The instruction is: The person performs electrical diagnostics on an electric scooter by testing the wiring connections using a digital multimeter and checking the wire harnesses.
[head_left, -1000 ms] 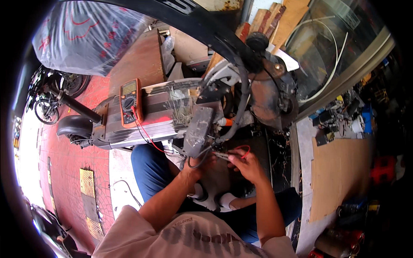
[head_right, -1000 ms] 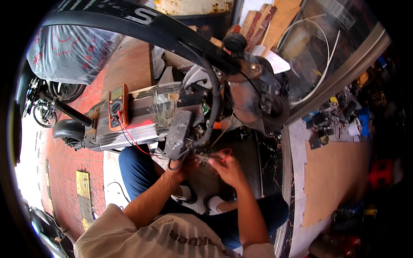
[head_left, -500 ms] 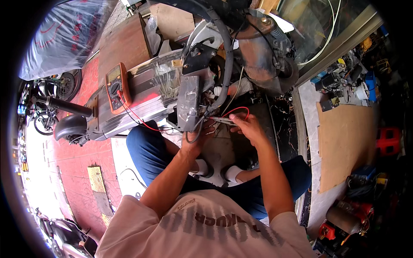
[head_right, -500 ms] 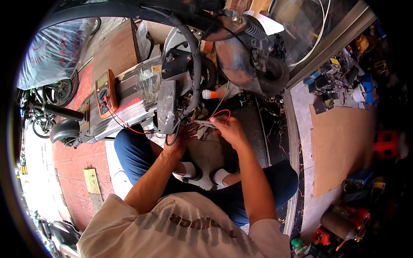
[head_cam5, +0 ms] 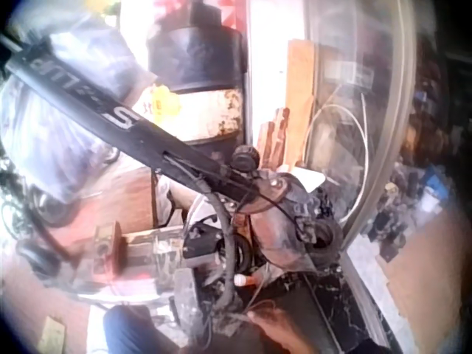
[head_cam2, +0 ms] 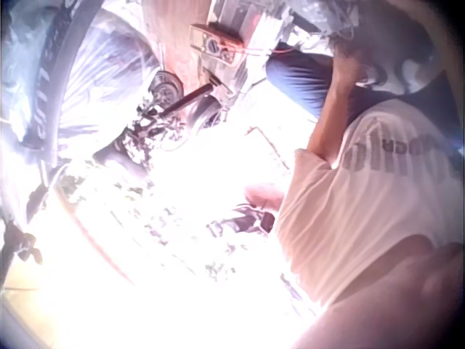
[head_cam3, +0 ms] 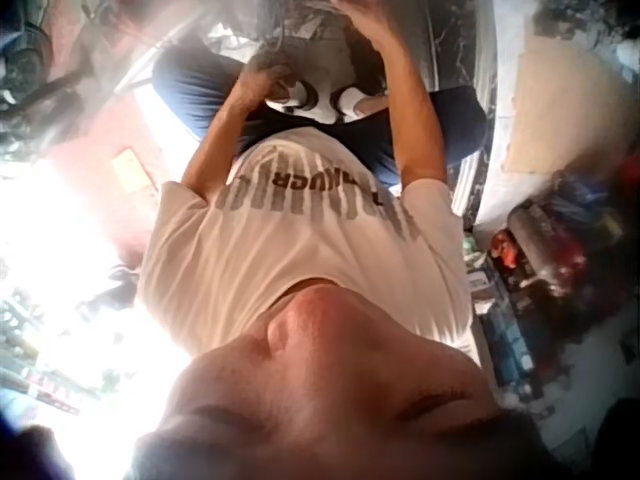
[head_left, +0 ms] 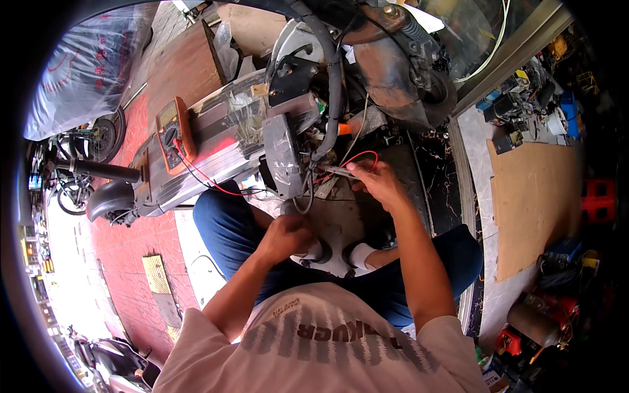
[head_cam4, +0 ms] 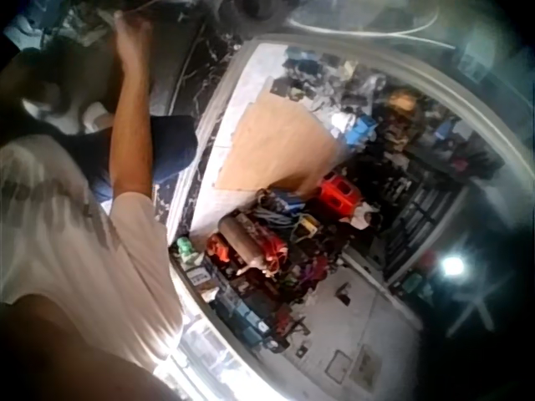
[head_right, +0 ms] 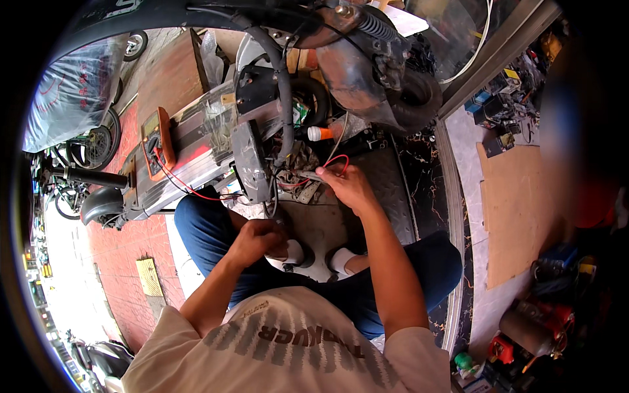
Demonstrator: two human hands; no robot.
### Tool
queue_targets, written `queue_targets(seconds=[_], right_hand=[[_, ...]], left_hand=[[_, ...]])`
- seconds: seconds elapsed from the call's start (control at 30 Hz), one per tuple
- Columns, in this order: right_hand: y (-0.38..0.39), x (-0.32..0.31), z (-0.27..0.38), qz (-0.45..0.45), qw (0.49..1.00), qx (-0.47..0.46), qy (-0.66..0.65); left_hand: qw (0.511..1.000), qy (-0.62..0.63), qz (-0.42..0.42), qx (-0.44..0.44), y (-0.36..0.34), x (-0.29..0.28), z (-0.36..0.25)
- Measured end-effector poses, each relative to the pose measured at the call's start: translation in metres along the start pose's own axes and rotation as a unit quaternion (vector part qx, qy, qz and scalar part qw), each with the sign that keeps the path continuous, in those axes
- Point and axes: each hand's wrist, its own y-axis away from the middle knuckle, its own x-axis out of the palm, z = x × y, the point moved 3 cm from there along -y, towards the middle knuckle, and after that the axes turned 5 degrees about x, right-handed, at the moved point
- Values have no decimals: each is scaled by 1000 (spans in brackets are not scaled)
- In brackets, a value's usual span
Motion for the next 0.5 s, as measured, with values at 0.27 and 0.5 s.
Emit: queue_targets(seconds=[0.27,0.5], right_hand=[[-12,7,-8,18,999,-50,5],[9,8,10,29,998,17,-50]], left_hand=[[875,-372,-210,227,20,-12,-117],[790,-536,-146,259,-3,-18,-128]])
